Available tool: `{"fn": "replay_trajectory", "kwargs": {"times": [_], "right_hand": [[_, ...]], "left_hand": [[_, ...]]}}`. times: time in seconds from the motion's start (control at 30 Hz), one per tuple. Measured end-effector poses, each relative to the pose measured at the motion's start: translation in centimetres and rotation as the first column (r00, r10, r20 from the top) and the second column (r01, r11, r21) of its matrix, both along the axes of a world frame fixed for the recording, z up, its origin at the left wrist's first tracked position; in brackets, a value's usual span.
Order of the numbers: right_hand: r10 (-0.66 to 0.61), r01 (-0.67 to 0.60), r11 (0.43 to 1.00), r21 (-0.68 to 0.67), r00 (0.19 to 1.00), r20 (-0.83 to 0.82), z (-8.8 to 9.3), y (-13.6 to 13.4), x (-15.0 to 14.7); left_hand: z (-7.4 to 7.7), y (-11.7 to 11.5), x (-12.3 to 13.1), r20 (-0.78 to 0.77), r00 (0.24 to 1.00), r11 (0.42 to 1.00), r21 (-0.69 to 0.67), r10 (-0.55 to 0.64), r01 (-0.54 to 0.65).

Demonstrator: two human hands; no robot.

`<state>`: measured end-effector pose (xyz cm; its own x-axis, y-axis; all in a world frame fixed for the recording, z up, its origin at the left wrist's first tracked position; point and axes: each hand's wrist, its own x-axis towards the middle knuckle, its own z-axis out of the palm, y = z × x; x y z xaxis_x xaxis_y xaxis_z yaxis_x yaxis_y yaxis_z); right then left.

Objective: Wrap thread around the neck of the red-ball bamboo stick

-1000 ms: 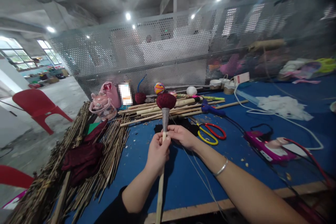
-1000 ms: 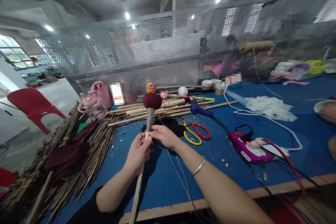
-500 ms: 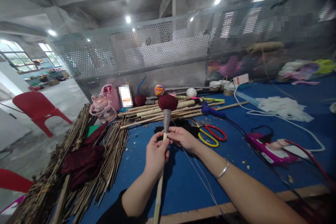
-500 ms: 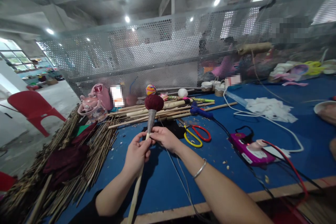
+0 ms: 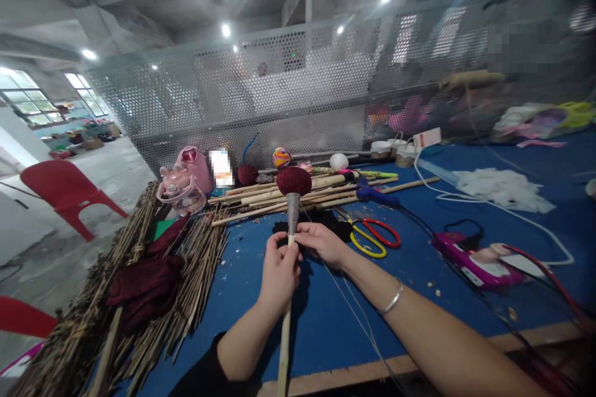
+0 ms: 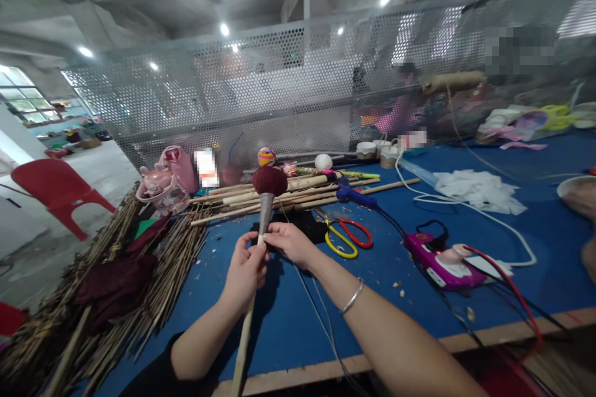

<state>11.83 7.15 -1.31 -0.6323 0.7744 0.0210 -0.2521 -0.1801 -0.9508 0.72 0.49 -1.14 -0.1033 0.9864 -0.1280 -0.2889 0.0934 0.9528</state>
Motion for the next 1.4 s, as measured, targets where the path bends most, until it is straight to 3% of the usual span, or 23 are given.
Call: {"fn": "replay_trajectory", "kwargs": {"times": [0.13, 0.27, 0.57, 0.8, 0.9, 1.0, 1.13, 1.4], "right_hand": [[0.023, -0.026, 0.999, 0.036, 0.996, 0.08, 0.0, 0.0, 0.1], [0.014, -0.022, 0.997, 0.072, 0.995, 0.101, 0.1, -0.2, 0.3], [-0.023, -0.001, 0.987, 0.16, 0.989, 0.149, 0.3, -0.3, 0.0], [0.001, -0.018, 0.984, 0.176, 0.995, 0.098, -0.2, -0.2, -0.2], [0.003, -0.027, 0.983, 0.183, 0.991, 0.13, -0.2, -0.2, -0.1], [-0.035, 0.003, 0.984, 0.181, 0.984, 0.173, -0.1, -0.1, 0.2], [-0.06, 0.024, 0.982, 0.188, 0.98, 0.188, -0.2, 0.2, 0.5], [0.026, -0.037, 0.983, 0.179, 0.998, 0.063, -0.2, 0.2, -0.3]], "left_hand": [[0.6, -0.2, -0.2, 0.113, 0.99, 0.983, -0.156, -0.083, 0.101], [0.8, 0.0, -1.0, 0.132, 0.975, 0.961, -0.191, -0.177, 0.201], [0.3, 0.7, -1.7, 0.057, 0.973, 0.94, -0.253, -0.224, 0.231], [-0.2, 1.1, -2.2, -0.033, 0.969, 0.967, -0.081, -0.245, 0.241], [-0.5, 1.4, -2.4, -0.158, 0.982, 0.989, 0.091, -0.1, 0.115], [-0.8, 1.8, -2.3, -0.235, 0.969, 0.973, 0.228, 0.077, -0.022], [-1.3, 2.0, -2.0, -0.256, 0.965, 0.97, 0.245, 0.052, 0.012], [-1.0, 1.6, -1.8, -0.238, 0.97, 0.963, 0.268, 0.048, 0.018]]}}
